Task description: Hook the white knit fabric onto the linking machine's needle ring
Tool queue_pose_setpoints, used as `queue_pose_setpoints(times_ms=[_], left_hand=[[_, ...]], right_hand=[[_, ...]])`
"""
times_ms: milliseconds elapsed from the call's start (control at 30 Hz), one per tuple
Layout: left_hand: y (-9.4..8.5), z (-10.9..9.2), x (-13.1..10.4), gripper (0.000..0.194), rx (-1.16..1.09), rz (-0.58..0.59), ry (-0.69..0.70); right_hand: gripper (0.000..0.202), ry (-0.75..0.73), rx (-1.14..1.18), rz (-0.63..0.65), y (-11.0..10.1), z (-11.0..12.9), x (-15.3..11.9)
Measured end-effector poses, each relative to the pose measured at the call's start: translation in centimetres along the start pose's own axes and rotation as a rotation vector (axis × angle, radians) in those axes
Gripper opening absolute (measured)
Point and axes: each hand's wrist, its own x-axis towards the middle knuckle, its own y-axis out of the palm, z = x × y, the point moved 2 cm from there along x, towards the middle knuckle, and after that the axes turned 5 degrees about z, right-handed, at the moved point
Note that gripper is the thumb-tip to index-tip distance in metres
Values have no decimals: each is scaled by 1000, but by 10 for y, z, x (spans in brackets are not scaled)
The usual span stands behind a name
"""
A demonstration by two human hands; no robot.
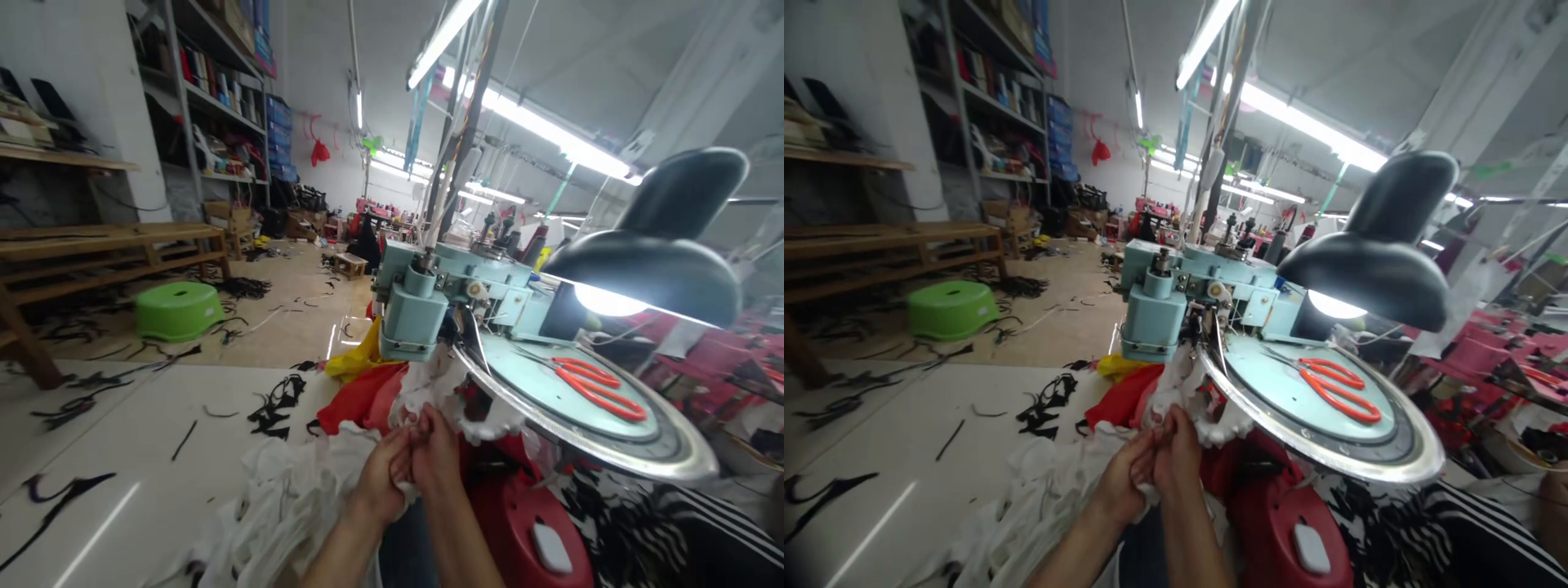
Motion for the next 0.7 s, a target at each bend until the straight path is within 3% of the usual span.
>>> queue_pose_setpoints(times_ms=[100,200,333,467,533,633,700], left_hand=[[-8,6,-6,43,-81,-63,93],[-21,-3,-2,39,-73,-113,169],[-26,-39,41,30,92,-118,245],[-2,-57,103,25,276,36,199],[2,-57,119,18,346,104,136],[-14,-63,114,19,389,186,71],[-29,-73,97,29,372,244,39]], right_hand=[[40,12,54,-82,-11,-1,4],[40,35,16,-118,-23,-2,3],[38,89,-172,-79,-30,-11,-24],[41,104,-357,92,-22,-12,-64],[37,82,-422,204,-17,-2,-80],[30,30,-491,308,-18,23,-88],[29,-31,-549,287,-22,40,-78]])
